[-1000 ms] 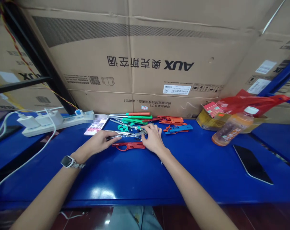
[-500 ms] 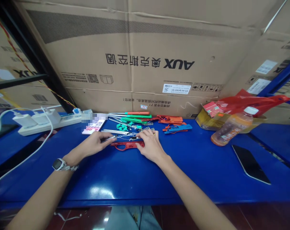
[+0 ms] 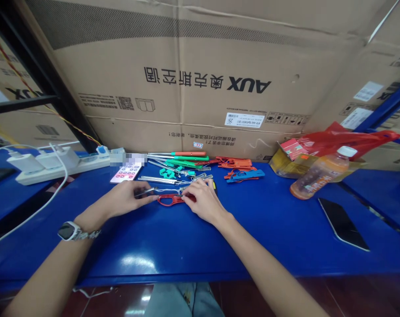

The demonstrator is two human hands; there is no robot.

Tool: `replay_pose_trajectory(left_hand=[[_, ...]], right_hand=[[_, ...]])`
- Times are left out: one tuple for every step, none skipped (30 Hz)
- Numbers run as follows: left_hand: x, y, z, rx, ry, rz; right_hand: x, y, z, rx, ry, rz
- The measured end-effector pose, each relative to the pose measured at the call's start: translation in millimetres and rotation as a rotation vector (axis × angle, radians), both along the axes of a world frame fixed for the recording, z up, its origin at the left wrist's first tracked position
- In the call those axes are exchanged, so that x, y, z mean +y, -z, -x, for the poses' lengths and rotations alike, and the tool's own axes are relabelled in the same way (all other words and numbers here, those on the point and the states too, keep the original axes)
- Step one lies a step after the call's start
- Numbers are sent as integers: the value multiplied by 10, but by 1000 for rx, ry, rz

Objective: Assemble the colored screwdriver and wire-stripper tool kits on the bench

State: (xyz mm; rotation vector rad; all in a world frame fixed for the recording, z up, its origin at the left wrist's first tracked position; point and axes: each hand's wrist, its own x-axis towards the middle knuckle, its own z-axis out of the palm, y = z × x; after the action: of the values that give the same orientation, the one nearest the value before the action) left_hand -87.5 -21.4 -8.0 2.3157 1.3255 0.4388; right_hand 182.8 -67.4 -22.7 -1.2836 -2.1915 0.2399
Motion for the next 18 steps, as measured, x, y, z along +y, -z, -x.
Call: replay_pose_trajectory(left_hand=[[-2, -5, 1, 20, -3, -19], [-4, -11, 1, 38, -3, -42], [-6, -17, -3, 55, -3, -76], [-10, -25, -12, 68, -2, -123], [-17, -35, -26, 73, 3, -179], [-28, -44, -48, 65, 16, -237], [-43, -54, -78, 46, 40, -287], [-62, -62, -116, 17, 79, -321], [-84, -67, -158, -14, 130, -332], [-107, -68, -204, -46, 186, -321], [-129, -65, -249, -66, 233, -292], [-150, -58, -291, -70, 255, -260], [-166, -47, -326, -65, 259, -238], [-178, -34, -354, -52, 249, -224], [-184, -19, -374, -34, 235, -220], [-185, -3, -387, -16, 226, -221], [-181, 12, -394, 0, 227, -224], [-175, 28, -399, 10, 237, -230]], right_hand=[[4, 5, 7, -2, -10, 11], [8, 11, 15, -2, -20, 22], [13, 17, 23, -1, -30, 34], [19, 24, 30, 2, -40, 43], [24, 31, 35, 6, -50, 49], [28, 38, 39, 11, -60, 55], [32, 45, 40, 16, -69, 61], [34, 52, 38, 18, -78, 67], [35, 59, 34, 19, -85, 73], [36, 64, 28, 20, -90, 78], [35, 69, 21, 20, -94, 81], [34, 74, 13, 19, -99, 82], [34, 77, 5, 18, -104, 82], [33, 79, -2, 18, -109, 80], [32, 79, -7, 17, -113, 79], [31, 78, -11, 16, -118, 78], [30, 76, -14, 16, -122, 78], [28, 74, -16, 17, -127, 79]])
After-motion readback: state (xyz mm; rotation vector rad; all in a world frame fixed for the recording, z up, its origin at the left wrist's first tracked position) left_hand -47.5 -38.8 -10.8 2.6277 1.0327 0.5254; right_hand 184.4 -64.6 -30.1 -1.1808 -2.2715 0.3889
